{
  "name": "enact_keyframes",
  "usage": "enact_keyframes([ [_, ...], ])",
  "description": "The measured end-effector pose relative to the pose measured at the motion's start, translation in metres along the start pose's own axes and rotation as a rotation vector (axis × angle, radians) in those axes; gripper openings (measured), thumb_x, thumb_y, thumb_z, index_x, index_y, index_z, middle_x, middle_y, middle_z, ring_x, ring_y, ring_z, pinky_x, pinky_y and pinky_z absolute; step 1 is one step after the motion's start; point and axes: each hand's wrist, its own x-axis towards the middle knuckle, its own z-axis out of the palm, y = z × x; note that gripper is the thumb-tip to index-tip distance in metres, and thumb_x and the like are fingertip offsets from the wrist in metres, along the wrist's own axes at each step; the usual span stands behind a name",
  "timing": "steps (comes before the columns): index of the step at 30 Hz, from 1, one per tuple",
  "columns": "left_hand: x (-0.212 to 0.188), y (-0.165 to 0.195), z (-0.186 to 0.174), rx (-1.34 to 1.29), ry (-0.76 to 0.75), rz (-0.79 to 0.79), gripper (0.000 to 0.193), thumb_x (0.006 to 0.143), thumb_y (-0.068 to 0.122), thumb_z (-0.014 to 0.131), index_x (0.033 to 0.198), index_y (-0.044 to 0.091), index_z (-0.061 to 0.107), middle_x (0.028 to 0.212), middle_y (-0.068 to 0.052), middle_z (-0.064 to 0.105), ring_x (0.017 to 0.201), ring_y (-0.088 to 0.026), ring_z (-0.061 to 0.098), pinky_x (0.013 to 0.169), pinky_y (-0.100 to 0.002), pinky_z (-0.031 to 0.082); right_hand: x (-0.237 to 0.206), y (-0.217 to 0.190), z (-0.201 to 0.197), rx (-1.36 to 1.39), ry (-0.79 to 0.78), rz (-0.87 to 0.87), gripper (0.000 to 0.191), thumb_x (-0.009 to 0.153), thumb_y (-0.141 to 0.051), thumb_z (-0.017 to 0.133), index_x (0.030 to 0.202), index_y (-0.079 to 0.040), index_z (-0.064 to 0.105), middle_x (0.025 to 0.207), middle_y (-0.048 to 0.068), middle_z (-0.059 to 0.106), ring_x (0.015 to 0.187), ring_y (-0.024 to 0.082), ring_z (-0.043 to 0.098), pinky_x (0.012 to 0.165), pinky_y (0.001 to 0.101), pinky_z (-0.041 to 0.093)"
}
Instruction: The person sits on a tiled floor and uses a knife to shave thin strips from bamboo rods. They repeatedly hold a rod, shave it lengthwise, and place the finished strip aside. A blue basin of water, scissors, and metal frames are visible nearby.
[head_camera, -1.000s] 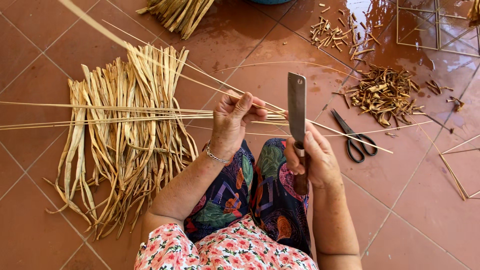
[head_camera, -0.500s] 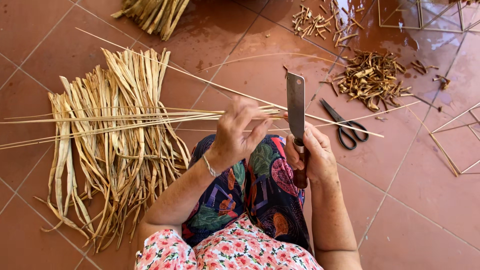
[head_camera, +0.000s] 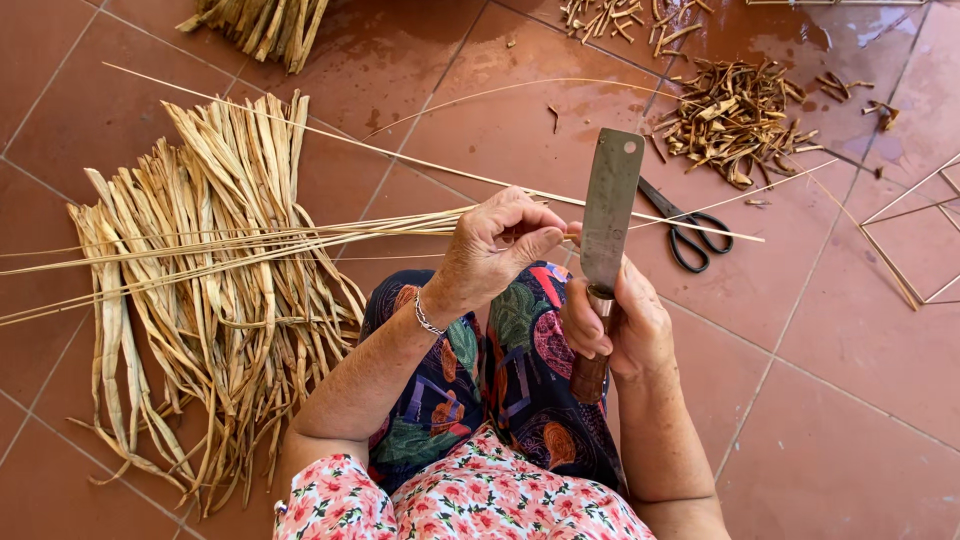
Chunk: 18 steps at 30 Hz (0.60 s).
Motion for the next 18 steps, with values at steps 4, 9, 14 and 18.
enact_keyframes([
  [4,-0.001,0.003,-0.001,0.132,0.000,0.018,0.009,0.096,0.013,0.078,0.099,0.005,0.076,0.086,0.003,0.054,0.075,-0.005,0.048,0.062,-0.022,0.041,-0.004,0.005,-0.001,0.046,-0.007,0.015,0.064,0.109,-0.039,0.053,0.159,-0.002,0.035,0.064,0.006,0.046,0.044,0.010,0.038,0.041,0.0256,0.033],
  [9,-0.002,0.008,-0.003,0.155,-0.016,0.020,0.008,0.095,0.014,0.079,0.096,0.006,0.076,0.083,0.004,0.054,0.072,-0.004,0.046,0.060,-0.022,0.040,-0.006,0.007,-0.004,0.079,-0.022,0.011,0.061,0.110,-0.037,0.052,0.158,-0.002,0.036,0.065,0.006,0.047,0.044,0.010,0.038,0.039,0.0252,0.033],
  [14,-0.001,0.012,-0.003,0.177,-0.015,0.024,0.010,0.095,0.015,0.080,0.094,0.007,0.075,0.083,0.004,0.053,0.073,-0.005,0.047,0.060,-0.022,0.041,-0.006,0.009,-0.007,0.141,-0.035,0.018,0.058,0.112,-0.036,0.049,0.158,-0.002,0.038,0.063,0.007,0.048,0.043,0.010,0.038,0.038,0.0254,0.033],
  [18,-0.001,0.015,-0.003,0.185,-0.003,0.013,0.010,0.094,0.014,0.080,0.094,0.006,0.075,0.082,0.004,0.052,0.072,-0.005,0.047,0.060,-0.023,0.041,-0.007,0.008,-0.007,0.165,-0.040,0.024,0.057,0.112,-0.036,0.049,0.158,-0.003,0.039,0.063,0.007,0.047,0.043,0.010,0.038,0.039,0.0253,0.033],
])
